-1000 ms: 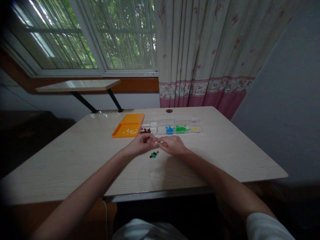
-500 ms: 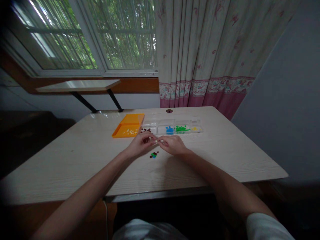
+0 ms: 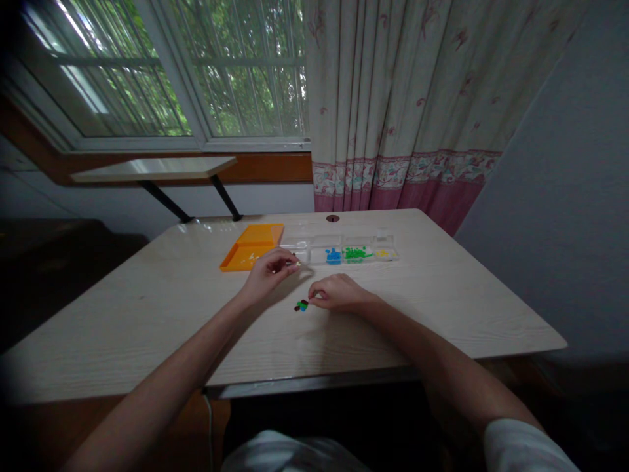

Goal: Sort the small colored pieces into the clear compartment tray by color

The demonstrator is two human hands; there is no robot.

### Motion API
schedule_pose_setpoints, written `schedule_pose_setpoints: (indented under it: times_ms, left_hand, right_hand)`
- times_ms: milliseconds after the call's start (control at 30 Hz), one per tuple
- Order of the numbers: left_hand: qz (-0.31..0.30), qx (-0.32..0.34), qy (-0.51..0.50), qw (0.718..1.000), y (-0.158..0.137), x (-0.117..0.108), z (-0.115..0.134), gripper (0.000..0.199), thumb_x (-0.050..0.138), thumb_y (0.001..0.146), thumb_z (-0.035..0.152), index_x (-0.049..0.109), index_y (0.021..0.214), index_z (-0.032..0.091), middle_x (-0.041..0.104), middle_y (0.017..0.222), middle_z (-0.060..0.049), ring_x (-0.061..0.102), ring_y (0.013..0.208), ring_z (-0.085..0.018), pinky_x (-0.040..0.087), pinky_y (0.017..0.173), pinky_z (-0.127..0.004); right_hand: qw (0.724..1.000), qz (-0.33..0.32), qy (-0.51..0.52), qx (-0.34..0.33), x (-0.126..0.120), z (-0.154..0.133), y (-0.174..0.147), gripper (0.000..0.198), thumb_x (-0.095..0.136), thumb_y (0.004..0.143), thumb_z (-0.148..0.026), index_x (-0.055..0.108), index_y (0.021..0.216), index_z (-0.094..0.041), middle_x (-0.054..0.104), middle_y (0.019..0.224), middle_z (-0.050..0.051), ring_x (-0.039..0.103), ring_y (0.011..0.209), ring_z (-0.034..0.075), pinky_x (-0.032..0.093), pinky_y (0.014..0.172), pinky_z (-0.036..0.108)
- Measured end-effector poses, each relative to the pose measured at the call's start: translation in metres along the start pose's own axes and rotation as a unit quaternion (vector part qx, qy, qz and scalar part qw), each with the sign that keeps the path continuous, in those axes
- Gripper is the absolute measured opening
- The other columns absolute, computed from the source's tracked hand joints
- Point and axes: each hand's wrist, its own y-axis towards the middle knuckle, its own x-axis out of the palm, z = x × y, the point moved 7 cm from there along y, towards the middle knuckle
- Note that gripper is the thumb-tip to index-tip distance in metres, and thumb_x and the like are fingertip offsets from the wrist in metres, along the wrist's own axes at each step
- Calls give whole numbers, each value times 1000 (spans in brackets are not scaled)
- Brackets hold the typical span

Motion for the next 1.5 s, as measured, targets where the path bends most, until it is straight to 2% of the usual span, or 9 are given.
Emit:
schedule_pose_setpoints:
  times_ms: [167, 300, 500, 667, 800, 867, 967, 1200, 1500]
  left_hand:
    - [10, -17, 127, 992, 9, -36, -29, 21, 53, 79, 34, 62, 86, 16, 59, 88, -5, 50, 63, -10, 40, 59, -22]
    - [7, -76, 297, 952, 7, -67, -68, 23, 51, 78, 34, 64, 86, 17, 60, 89, -6, 53, 72, -15, 40, 64, -25]
    - [-16, -143, 401, 905, -1, -77, -88, 26, 45, 80, 30, 65, 94, 21, 60, 99, -8, 56, 83, -20, 41, 68, -28]
    - [-26, -91, 323, 942, 4, -58, -71, 24, 46, 79, 29, 65, 89, 17, 62, 92, -7, 55, 83, -19, 41, 72, -28]
    - [-83, -37, 171, 981, 1, -17, -43, 22, 50, 79, 28, 66, 87, 16, 63, 83, -5, 53, 69, -14, 40, 63, -24]
    - [-141, -2, 120, 983, -4, 9, -26, 19, 52, 78, 26, 67, 85, 18, 62, 76, -3, 52, 66, -12, 38, 62, -22]
    - [-159, 28, 86, 983, -10, 30, -6, 17, 58, 75, 28, 66, 85, 17, 59, 73, -2, 50, 65, -11, 37, 60, -21]
    - [-90, 46, 70, 992, -11, 31, 4, 18, 59, 76, 31, 65, 81, 16, 55, 71, -2, 44, 59, -8, 34, 55, -19]
    - [-56, 78, 68, 993, -11, 29, 5, 16, 61, 75, 30, 66, 82, 17, 53, 68, -1, 43, 57, -8, 33, 52, -18]
  right_hand:
    - [1000, -7, 16, -1, 0, 3, -1, 17, 55, 77, -23, 68, 87, -23, 64, 68, -2, 53, 58, 9, 32, 55, 19]
    - [1000, -6, 25, -8, 2, 8, 0, 19, 52, 80, -25, 68, 90, -24, 67, 81, 1, 58, 69, 11, 35, 60, 19]
    - [1000, 7, 26, -1, -1, 16, -1, 19, 52, 81, -26, 69, 90, -23, 68, 85, 2, 59, 74, 12, 38, 65, 20]
    - [999, 19, 36, 12, -3, 20, -2, 16, 55, 78, -23, 69, 86, -22, 66, 79, 2, 56, 69, 11, 37, 61, 20]
    - [996, 62, 66, 20, -8, 19, -1, 14, 56, 77, -23, 68, 82, -19, 61, 68, 0, 51, 61, 9, 35, 58, 19]
    - [989, 102, 103, 29, -14, 19, -1, 14, 56, 77, -26, 68, 82, -18, 58, 64, -1, 48, 57, 8, 35, 55, 19]
    - [973, 164, 154, 43, -23, 17, -2, 16, 57, 77, -29, 66, 81, -16, 55, 63, -1, 45, 55, 8, 33, 51, 18]
    - [958, 199, 196, 60, -26, 18, -2, 19, 57, 76, -32, 64, 79, -14, 51, 60, -2, 40, 52, 7, 30, 48, 18]
    - [960, 221, 170, 37, -27, 16, -4, 16, 57, 77, -30, 63, 79, -15, 49, 59, -2, 40, 52, 7, 31, 49, 19]
